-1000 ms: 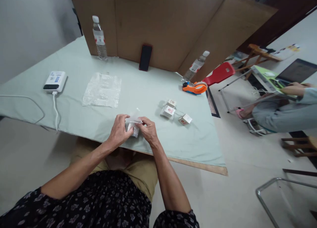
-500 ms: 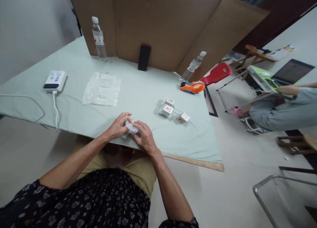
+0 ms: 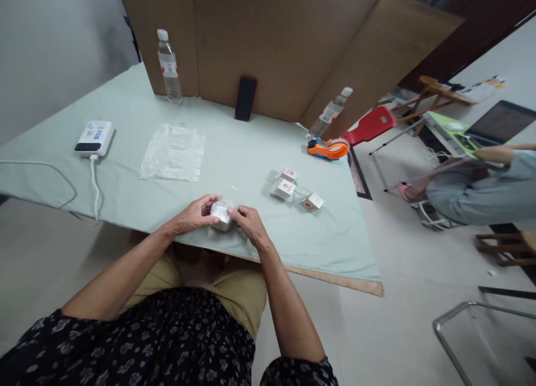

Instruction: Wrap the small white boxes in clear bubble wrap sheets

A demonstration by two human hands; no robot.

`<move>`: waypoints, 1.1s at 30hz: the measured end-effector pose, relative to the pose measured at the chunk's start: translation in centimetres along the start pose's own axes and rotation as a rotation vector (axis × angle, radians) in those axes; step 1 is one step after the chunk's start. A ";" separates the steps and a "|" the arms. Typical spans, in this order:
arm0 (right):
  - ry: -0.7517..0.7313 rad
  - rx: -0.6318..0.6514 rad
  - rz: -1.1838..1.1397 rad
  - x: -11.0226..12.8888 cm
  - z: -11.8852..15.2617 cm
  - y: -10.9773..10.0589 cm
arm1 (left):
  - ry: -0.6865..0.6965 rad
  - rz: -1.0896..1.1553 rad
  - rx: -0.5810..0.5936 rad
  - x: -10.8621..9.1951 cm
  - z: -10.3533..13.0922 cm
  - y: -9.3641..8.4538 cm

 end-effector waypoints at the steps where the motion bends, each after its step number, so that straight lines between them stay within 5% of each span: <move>1: -0.017 -0.013 0.027 0.0 0.0 -0.1 | -0.008 0.037 -0.018 0.2 -0.1 0.0; 13: -0.110 -0.169 -0.096 0.6 -2.6 0.4 | -0.020 -0.018 -0.012 0.1 -0.5 0.4; 22: -0.404 -0.132 0.333 2.1 -0.7 0.3 | 0.101 -0.262 -0.175 0.2 -0.6 0.6; 33: -0.551 -0.014 0.706 1.5 0.8 0.1 | 0.117 -0.308 -0.322 0.7 -0.7 1.0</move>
Point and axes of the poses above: each hand's wrist, its own z-axis away from the middle knuckle, its own y-axis out of the palm, x = y × z, the point moved 2 cm from there along -z, towards the middle knuckle, and after that the axes turned 7 degrees about -x, right-handed, at the moved point
